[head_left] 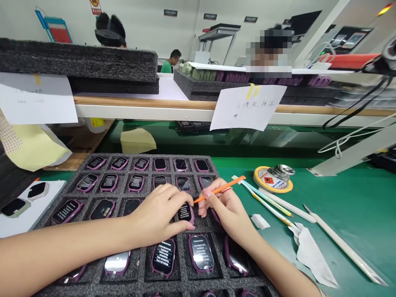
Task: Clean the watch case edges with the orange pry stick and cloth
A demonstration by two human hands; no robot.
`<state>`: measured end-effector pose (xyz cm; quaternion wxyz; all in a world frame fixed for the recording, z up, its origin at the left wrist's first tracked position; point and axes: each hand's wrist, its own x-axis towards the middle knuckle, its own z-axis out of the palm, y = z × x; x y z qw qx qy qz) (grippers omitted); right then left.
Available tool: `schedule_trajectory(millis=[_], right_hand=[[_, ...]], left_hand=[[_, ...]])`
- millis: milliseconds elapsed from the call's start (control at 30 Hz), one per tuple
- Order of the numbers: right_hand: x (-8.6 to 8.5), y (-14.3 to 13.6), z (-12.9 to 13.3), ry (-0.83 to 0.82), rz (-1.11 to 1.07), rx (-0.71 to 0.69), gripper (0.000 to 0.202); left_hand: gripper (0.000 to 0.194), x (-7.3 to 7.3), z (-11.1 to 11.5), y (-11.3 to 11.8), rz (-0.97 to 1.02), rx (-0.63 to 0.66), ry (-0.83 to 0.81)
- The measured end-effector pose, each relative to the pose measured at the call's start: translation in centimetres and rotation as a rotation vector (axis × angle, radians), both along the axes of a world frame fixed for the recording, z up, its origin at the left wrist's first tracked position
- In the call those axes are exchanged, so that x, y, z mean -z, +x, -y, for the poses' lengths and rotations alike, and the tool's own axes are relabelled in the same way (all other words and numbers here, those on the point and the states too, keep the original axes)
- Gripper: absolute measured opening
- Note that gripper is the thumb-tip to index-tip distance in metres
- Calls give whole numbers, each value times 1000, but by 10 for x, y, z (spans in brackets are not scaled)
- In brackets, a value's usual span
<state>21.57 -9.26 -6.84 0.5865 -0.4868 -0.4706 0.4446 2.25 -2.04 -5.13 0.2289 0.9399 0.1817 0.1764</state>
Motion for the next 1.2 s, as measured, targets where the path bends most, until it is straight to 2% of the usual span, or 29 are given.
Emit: schedule_trajectory(millis=[400,533,567,700,800,900,1033,1100,1200], right_hand=[[3,0,3,6,215,4,39],[5,0,4,9,226,-9,40],[6,0,4,10,229,-7,40],[7,0,4,14,244,8,42],[1,-1,5,10,260,14,44],[-13,-5,3,28,286,48,42],[-31,-21,-7,35,254,29,39],[-31,-32,-13,8,181,-39,41],[-20,-44,-18,-25,101,-92,43]], left_hand=[[39,-2,2,3,-14,-17,-29],[56,-11,3,0,-40,-24,22],[56,-13,3,-2,-43,-35,36],[28,-20,0,-18,-131,-67,103],[25,-18,-3,-36,-186,-33,146],[23,-16,-4,-50,-169,-1,180],[24,-15,-5,-58,-163,18,230],[27,-15,-6,-59,-178,45,265],[27,-13,-7,-61,-171,26,228]])
